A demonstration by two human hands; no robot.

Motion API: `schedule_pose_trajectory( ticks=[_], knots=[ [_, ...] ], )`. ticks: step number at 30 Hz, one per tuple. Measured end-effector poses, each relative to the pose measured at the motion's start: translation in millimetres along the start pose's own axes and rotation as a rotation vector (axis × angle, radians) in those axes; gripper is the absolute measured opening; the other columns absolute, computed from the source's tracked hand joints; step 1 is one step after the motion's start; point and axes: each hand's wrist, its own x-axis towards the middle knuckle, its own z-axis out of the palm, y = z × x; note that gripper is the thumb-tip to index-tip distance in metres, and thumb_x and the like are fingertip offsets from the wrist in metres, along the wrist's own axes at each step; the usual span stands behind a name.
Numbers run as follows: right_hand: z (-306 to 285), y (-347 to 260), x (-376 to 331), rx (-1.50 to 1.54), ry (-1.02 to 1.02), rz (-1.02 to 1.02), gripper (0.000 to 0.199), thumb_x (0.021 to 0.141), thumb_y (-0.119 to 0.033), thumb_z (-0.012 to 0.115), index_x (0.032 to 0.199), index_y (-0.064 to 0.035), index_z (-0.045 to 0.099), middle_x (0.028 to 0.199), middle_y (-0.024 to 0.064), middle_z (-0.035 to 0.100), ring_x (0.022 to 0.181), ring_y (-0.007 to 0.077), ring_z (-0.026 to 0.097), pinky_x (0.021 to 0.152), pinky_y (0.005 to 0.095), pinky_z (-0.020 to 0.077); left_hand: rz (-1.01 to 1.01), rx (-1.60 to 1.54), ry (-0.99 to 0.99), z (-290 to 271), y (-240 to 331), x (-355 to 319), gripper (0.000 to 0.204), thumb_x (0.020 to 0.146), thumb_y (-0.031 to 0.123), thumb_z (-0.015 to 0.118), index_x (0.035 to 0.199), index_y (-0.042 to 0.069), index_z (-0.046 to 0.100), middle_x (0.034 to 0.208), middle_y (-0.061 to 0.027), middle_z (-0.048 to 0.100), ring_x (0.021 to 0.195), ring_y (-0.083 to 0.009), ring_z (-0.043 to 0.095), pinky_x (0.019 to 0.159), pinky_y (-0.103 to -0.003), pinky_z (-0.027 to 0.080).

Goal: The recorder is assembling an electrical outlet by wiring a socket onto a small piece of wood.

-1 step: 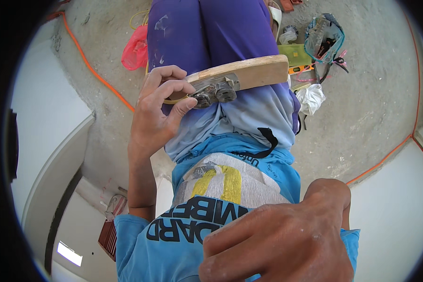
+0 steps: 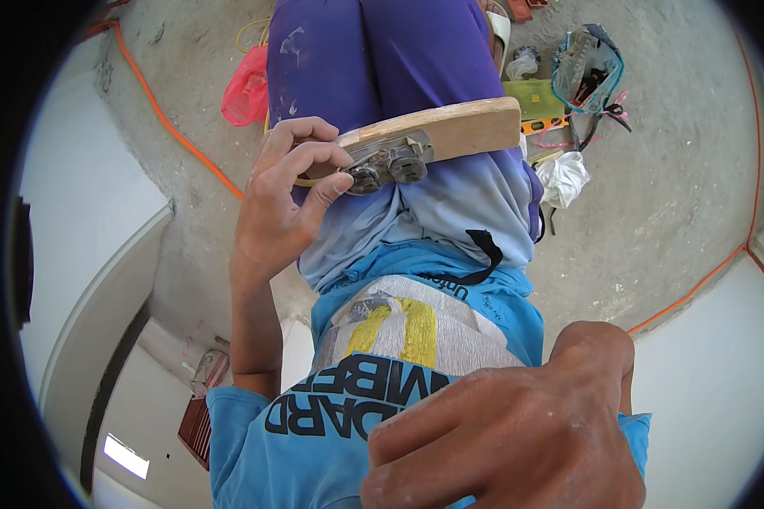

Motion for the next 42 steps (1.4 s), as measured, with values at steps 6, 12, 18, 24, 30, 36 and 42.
schedule_pose_trajectory(
  ticks=[6,12,18,24,30,36,42],
  knots=[
    [13,-15,-11,-0.12,0.151,0.026,0.036,0.085,-0.016,0.076,0.116,-0.0347,0.076,0.097,0.0025,0.06,0.063,0.0148,0.048,0.045,0.0236,0.0393,0.008,0.021,-0.083,-6,-1,12,0.005,0.09,0.006,0.07,0.094,0.003,0.068,0.106,-0.0096,0.062,0.099,-0.0301,0.058,0.088,-0.041,0.048],
    [10,-18,-7,-0.065,-0.044,-0.022,0.031,0.086,-0.017,0.077,0.113,-0.0341,0.076,0.097,0.0007,0.06,0.072,0.0155,0.052,0.045,0.0251,0.0407,0.12,0.295,0.022,1,5,20,0.002,0.097,0.004,0.064,0.098,0.002,0.063,0.099,-0.0116,0.064,0.094,-0.03,0.063,0.081,-0.04,0.05],
    [3,-18,-16,-0.135,0.042,0.074,0.033,0.089,-0.022,0.076,0.12,-0.0339,0.074,0.1,0.0011,0.062,0.083,0.0166,0.054,0.047,0.0262,0.0438,0.185,0.278,0.119,4,-2,22,0.006,0.098,0.005,0.062,0.1,0.002,0.067,0.091,-0.0106,0.064,0.082,-0.0293,0.064,0.073,-0.039,0.05],
    [-28,-5,-23,-0.974,0.403,0.112,0.02,0.09,-0.003,0.071,0.11,-0.0071,0.075,0.09,0.0054,0.068,0.081,0.0165,0.063,0.068,0.0295,0.0486,0.093,0.121,0.037,4,2,26,0.011,0.099,0.011,0.064,0.101,0.003,0.071,0.089,-0.0117,0.064,0.084,-0.0313,0.065,0.074,-0.041,0.05],
    [-91,30,-24,-1.301,0.437,0.308,0.018,0.088,0.002,0.067,0.105,0.0009,0.073,0.088,0.0094,0.069,0.076,0.0194,0.066,0.071,0.0309,0.0525,-0.032,0.029,-0.052,0,0,31,0.017,0.099,0.018,0.063,0.097,0.003,0.071,0.089,-0.0138,0.065,0.088,-0.0351,0.064,0.08,-0.045,0.05],
    [-113,43,3,-1.343,0.245,0.517,0.017,0.089,-0.004,0.067,0.103,0.0034,0.074,0.089,0.0159,0.07,0.076,0.0293,0.067,0.072,0.0373,0.0527,0.03,0.086,0.042,13,-2,31,0.013,0.098,0.014,0.061,0.094,0.003,0.067,0.092,-0.0155,0.067,0.091,-0.0374,0.064,0.085,-0.047,0.049],
    [-129,40,32,-1.297,-0.015,0.758,0.018,0.092,-0.003,0.067,0.106,0.0026,0.075,0.088,0.0105,0.067,0.074,0.0188,0.061,0.069,0.0315,0.0486,0.069,0.071,0.163,22,-5,23,0.011,0.1,0.011,0.06,0.096,0.002,0.065,0.088,-0.0149,0.065,0.088,-0.0365,0.062,0.08,-0.046,0.047]
  ],
)
